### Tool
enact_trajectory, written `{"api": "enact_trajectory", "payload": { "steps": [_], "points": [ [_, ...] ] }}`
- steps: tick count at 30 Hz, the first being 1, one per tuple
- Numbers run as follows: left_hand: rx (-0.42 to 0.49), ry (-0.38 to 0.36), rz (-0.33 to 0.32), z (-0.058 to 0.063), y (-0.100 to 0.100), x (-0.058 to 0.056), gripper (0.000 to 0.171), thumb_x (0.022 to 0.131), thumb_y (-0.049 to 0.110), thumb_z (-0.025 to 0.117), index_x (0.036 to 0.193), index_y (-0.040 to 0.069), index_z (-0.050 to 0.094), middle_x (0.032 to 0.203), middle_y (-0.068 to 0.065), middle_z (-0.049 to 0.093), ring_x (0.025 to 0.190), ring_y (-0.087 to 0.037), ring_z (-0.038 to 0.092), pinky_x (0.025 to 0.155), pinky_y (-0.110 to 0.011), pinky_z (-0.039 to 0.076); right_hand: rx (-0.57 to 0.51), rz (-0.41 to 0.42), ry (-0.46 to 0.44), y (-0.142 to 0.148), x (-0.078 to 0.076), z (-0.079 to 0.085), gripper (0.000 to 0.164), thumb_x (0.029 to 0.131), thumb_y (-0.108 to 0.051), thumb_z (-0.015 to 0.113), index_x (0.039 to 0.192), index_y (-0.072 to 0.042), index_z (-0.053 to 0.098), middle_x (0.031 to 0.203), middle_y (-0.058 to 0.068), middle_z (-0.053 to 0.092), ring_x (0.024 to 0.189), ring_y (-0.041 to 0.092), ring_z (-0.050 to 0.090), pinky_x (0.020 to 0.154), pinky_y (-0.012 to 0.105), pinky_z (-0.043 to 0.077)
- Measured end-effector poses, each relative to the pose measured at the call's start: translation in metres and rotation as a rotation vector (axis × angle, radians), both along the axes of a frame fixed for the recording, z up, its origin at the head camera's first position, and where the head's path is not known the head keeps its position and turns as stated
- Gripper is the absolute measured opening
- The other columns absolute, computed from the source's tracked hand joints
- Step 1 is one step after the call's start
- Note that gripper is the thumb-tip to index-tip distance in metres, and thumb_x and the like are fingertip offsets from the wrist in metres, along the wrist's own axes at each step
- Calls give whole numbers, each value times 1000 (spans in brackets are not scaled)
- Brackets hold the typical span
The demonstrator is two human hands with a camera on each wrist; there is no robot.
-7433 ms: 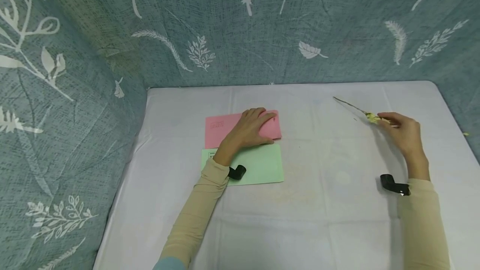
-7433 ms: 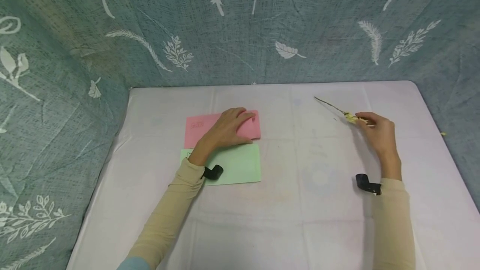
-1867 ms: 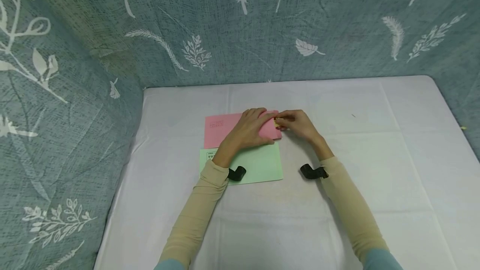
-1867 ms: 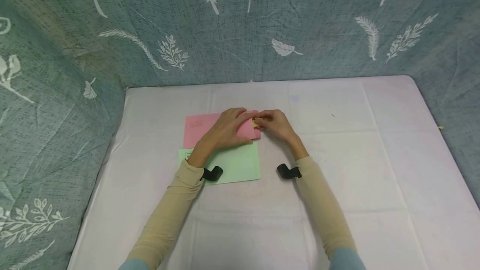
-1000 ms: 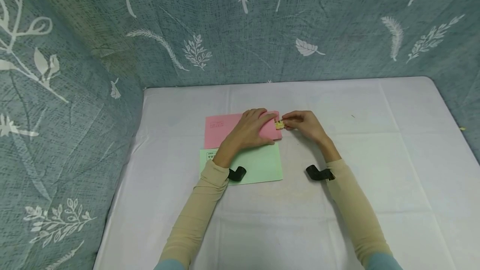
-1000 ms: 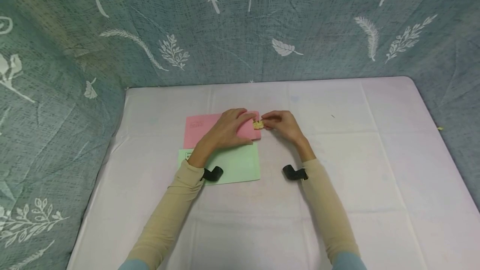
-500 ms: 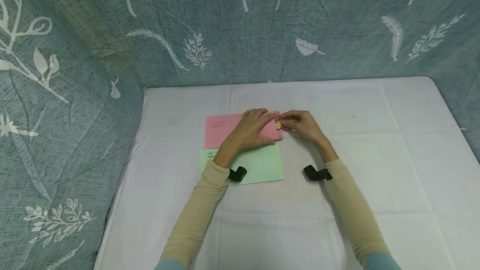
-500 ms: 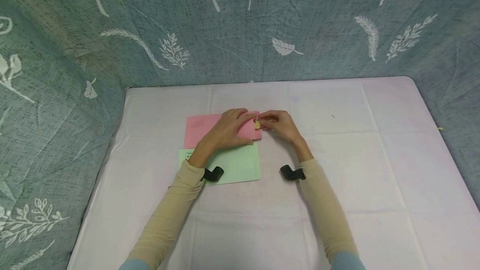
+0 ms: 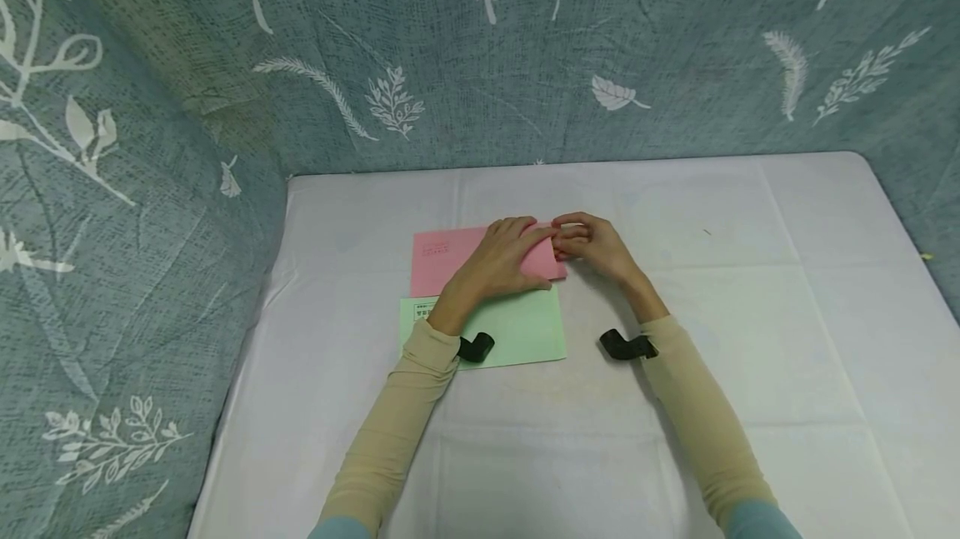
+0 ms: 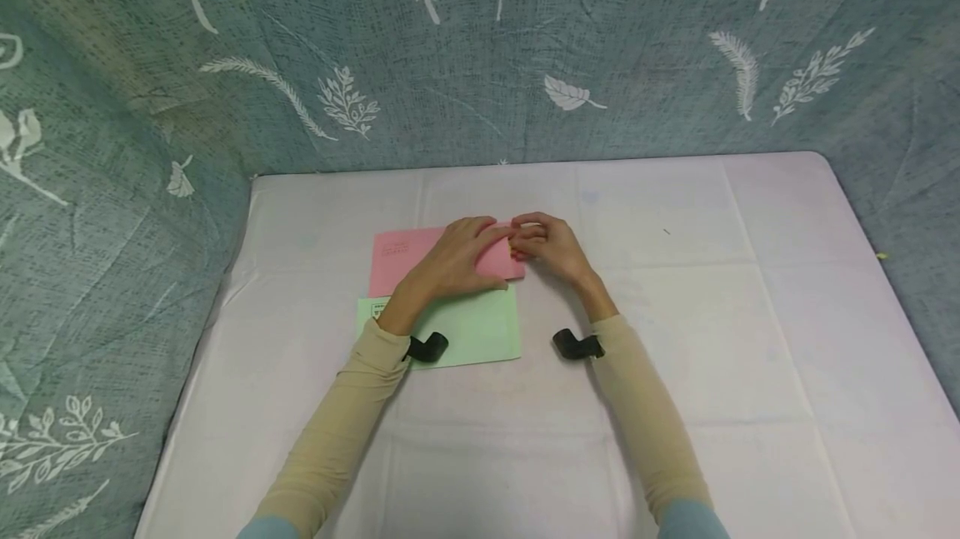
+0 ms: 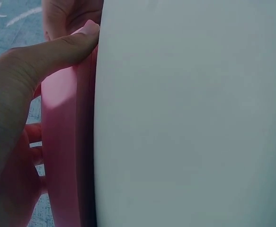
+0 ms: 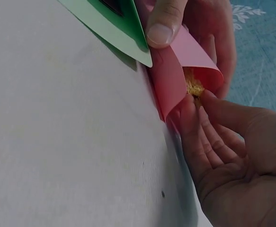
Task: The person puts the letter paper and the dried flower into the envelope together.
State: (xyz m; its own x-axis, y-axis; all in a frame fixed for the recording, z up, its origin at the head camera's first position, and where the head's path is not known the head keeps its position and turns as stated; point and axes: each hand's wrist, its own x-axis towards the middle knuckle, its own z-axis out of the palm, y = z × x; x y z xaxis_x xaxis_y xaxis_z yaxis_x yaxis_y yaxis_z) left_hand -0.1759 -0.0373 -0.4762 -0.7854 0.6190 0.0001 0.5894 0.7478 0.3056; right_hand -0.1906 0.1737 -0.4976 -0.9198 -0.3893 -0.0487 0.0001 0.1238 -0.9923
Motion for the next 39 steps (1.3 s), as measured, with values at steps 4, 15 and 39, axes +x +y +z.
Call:
{"api": "enact_trajectory", "payload": {
  "steps": [4, 15, 39],
  "points": [
    [1, 2, 2, 0, 0, 0, 80, 82, 56, 72, 148, 23, 43, 147, -12, 41, 136, -30, 36, 114, -48, 25, 52, 2, -8, -3, -1, 2, 37, 97, 0, 57, 132, 9, 52, 114, 33, 63, 84, 10, 69, 75, 29, 58],
    [0, 14, 5, 0, 2, -2, 82, 80, 57, 72, 147, 21, 44, 146, -12, 42, 135, -30, 37, 114, -48, 25, 118, -15, 17, -7, -5, 2, 36, 97, -3, 57, 131, 7, 55, 115, 29, 65, 91, 11, 67, 74, 21, 55],
    [-27, -40, 44, 2, 5, -5, 79, 84, 55, 69, 151, 24, 39, 149, -13, 39, 138, -30, 34, 114, -50, 23, -8, -58, -24, 15, -4, 7, 37, 96, -3, 60, 129, 12, 54, 112, 36, 62, 82, 15, 72, 78, 31, 58]
  ]
}}
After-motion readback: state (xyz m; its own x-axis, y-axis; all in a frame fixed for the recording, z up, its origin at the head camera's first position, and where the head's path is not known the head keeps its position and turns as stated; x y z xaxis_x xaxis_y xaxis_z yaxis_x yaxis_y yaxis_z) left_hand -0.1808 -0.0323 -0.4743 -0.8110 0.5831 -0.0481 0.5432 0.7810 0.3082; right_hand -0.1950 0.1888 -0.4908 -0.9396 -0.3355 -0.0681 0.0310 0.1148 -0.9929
